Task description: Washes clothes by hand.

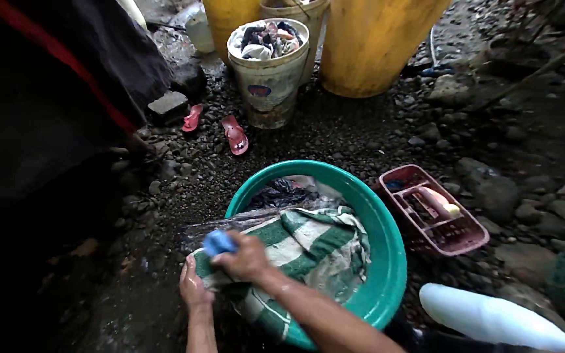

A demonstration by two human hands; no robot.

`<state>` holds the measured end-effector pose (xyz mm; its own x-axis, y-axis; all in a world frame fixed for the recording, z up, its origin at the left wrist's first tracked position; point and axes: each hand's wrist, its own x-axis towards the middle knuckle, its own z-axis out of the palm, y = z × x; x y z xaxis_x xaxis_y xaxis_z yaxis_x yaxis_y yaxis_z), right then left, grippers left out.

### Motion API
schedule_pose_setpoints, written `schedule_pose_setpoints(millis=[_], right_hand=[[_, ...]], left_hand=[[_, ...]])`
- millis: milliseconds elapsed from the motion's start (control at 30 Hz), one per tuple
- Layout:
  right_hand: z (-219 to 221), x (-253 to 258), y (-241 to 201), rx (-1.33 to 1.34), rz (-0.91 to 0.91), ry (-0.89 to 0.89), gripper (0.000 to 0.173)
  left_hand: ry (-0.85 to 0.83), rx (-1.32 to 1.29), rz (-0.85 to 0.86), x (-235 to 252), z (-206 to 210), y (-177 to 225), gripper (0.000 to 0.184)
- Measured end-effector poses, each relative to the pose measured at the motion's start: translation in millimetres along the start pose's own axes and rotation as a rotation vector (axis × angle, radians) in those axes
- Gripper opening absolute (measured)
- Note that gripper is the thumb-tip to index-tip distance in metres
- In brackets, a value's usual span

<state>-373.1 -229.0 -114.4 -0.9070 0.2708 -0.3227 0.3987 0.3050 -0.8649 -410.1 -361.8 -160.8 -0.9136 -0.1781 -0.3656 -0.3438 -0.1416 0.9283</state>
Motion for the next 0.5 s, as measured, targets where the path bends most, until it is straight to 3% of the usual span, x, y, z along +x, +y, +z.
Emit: schedule_pose_setpoints(millis=[67,100,167,233,300,333,400,500], right_hand=[[26.7,8.5,-20.7,-0.042,-0.077,-0.212,0.054],[24.4,13.7,-6.4,-0.087,-0.088,-0.196,0.055],[-16.6,18.7,60.4,-0.150,-0.016,0.059,0.058],[-92.6,14.8,123.1,-0.235,0.169,0.313,0.059],[-150.1,5.0,158.3,-0.347,0.409,0.407,0.060],[-163.6,3.6,154.4,-0.357,0.475,0.424,0.060],[-139.4,-3.6,119.0,-0.273,0.380,0.428,0.059],[-25.4,-14.3,50.3,0.031,-0.100,0.307,0.051]], left_hand=[[-0.008,-0.017,-0.017,-0.1,-5.4,-0.7,0.035],[-0.004,-0.032,-0.034,1.3,-4.8,2.6,0.035],[-0.001,-0.046,-0.103,2.2,-1.2,9.3,0.034],[0.005,-0.058,-0.125,0.5,3.0,11.7,0.032],[0.004,-0.067,-0.113,-1.0,2.9,14.0,0.033],[0.007,-0.078,-0.099,-0.8,4.7,13.2,0.033],[0.012,-0.063,-0.084,-1.7,6.6,8.7,0.033],[0.008,-0.023,-0.049,-1.6,10.1,5.3,0.034]])
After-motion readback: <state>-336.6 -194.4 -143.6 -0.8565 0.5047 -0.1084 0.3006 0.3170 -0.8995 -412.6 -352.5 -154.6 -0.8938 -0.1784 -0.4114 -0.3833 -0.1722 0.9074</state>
